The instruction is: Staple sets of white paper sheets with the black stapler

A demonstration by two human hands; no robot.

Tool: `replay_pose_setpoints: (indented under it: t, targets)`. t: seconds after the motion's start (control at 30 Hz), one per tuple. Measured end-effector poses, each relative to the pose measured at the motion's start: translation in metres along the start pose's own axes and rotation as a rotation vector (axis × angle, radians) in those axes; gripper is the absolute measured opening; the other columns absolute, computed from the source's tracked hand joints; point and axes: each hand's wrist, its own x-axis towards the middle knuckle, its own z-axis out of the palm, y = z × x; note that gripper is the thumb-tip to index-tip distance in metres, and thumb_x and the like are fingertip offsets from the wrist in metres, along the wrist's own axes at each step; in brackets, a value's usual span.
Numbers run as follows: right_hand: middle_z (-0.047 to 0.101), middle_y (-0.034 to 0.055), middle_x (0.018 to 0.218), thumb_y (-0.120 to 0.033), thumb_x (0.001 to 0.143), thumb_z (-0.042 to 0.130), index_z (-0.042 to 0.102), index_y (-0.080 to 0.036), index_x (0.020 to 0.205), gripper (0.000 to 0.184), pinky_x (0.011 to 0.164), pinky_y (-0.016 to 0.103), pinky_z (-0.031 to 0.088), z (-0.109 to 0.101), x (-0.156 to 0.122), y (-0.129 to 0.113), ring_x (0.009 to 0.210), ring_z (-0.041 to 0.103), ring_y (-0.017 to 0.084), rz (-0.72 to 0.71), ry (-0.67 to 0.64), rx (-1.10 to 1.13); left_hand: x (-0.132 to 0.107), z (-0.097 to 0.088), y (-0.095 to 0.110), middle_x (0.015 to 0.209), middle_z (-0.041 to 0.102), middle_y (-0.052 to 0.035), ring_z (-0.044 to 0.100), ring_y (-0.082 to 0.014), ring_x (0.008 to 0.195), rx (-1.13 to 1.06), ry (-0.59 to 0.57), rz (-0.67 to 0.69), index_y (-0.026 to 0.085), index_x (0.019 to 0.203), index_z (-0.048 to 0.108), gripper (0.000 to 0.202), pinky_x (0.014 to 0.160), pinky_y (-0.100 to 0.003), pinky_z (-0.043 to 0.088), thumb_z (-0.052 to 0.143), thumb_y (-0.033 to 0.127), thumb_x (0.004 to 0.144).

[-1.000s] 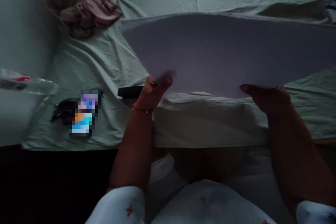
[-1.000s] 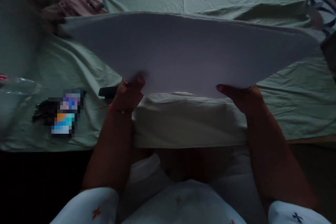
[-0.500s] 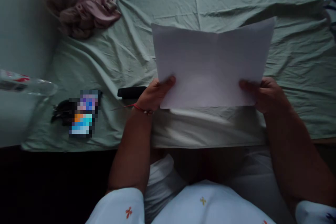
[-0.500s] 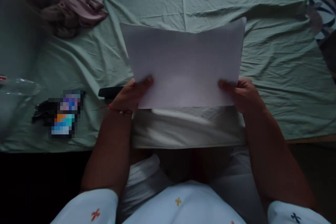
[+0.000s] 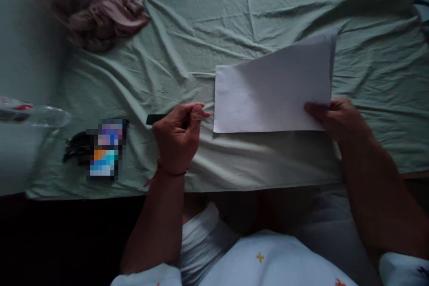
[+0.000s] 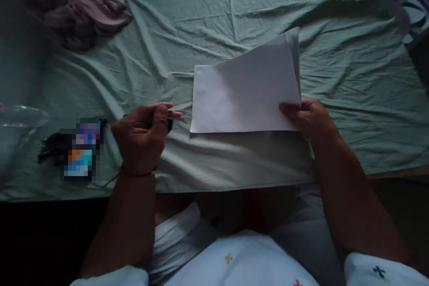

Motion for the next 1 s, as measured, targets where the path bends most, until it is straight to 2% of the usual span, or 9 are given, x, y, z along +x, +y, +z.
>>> replay_pose_setpoints:
  t: [0.1,0.13,0.2,0.27,0.33,0.4,0.53,0.73,1.0]
  targets:
    - [0.071,0.0031,0.078,-0.049,0.052,0.096,0.076,-0.014,0.076,0.047,0.056,0.019,0.046,-0.001,-0.001,-0.001,0.063,0.058,0.008,-0.005,0.003,-0.009,0.001,-0.026,-0.008,0.111,0.08,-0.0033,0.073,-0.0188,0.095,0.201,0.077,0.158,0.025,0.117,0.075,0.025,0.083,-0.035,0.057,0.07,0.028,0.092]
    - [0.071,0.0027,0.077,-0.048,0.052,0.096,0.076,-0.014,0.076,0.046,0.055,0.019,0.045,0.0,-0.002,-0.001,0.062,0.058,0.008,-0.004,0.012,-0.013,0.004,-0.035,-0.012,0.124,0.077,-0.0039,0.071,-0.0219,0.111,0.287,0.027,0.21,0.025,0.123,0.073,0.036,0.096,-0.039,0.056,0.073,0.025,0.088]
    - [0.07,0.0026,0.076,-0.046,0.05,0.096,0.075,-0.015,0.074,0.044,0.054,0.02,0.045,0.001,-0.003,-0.003,0.061,0.057,0.009,0.006,0.034,-0.017,0.008,-0.051,-0.022,0.148,0.065,-0.008,0.054,-0.0292,0.143,0.428,-0.153,0.253,0.022,0.139,0.063,0.057,0.122,-0.052,0.041,0.07,0.018,0.083]
    - [0.071,0.0031,0.077,-0.043,0.05,0.095,0.076,-0.016,0.074,0.041,0.054,0.02,0.046,0.003,-0.004,-0.006,0.062,0.058,0.009,0.014,0.055,-0.011,0.011,-0.06,-0.031,0.158,0.055,-0.0121,0.037,-0.0369,0.156,0.566,-0.299,0.156,0.019,0.146,0.057,0.068,0.128,-0.066,0.023,0.067,0.014,0.079]
    - [0.072,0.0033,0.079,-0.04,0.05,0.095,0.076,-0.016,0.074,0.039,0.055,0.02,0.047,0.005,-0.005,-0.009,0.063,0.059,0.01,0.015,0.06,0.005,0.012,-0.062,-0.039,0.157,0.056,-0.0136,0.035,-0.0413,0.157,0.665,-0.343,0.04,0.02,0.143,0.059,0.064,0.126,-0.075,0.018,0.067,0.014,0.079]
    - [0.072,0.0029,0.078,-0.038,0.048,0.096,0.075,-0.016,0.074,0.039,0.055,0.02,0.048,0.007,-0.006,-0.011,0.063,0.06,0.01,0.018,0.05,0.036,0.012,-0.06,-0.044,0.147,0.064,-0.014,0.048,-0.0404,0.147,0.681,-0.316,0.005,0.021,0.133,0.066,0.049,0.123,-0.072,0.029,0.067,0.018,0.084]
    - [0.071,0.0026,0.076,-0.039,0.045,0.097,0.074,-0.016,0.074,0.043,0.052,0.021,0.048,0.005,-0.005,-0.009,0.06,0.06,0.009,0.034,0.043,0.076,0.01,-0.055,-0.043,0.12,0.075,-0.0094,0.069,-0.0312,0.115,0.542,-0.32,0.085,0.024,0.123,0.072,0.035,0.105,-0.051,0.054,0.067,0.022,0.088]
    - [0.069,0.0031,0.073,-0.04,0.043,0.1,0.071,-0.017,0.07,0.046,0.05,0.021,0.047,-0.01,0.001,-0.004,0.058,0.059,0.01,0.038,0.047,0.033,0.004,-0.035,-0.024,0.123,0.075,-0.0084,0.071,-0.0278,0.114,0.347,-0.494,0.145,0.025,0.134,0.07,0.048,0.102,-0.046,0.056,0.071,0.02,0.086]
    - [0.067,0.0022,0.074,-0.043,0.043,0.1,0.072,-0.016,0.07,0.047,0.052,0.02,0.044,-0.02,0.0,-0.006,0.061,0.056,0.008,0.013,0.032,-0.016,0.013,-0.015,-0.021,0.127,0.077,-0.006,0.07,-0.0279,0.12,0.325,-0.459,0.029,0.025,0.127,0.074,0.045,0.111,-0.046,0.052,0.072,0.02,0.083]
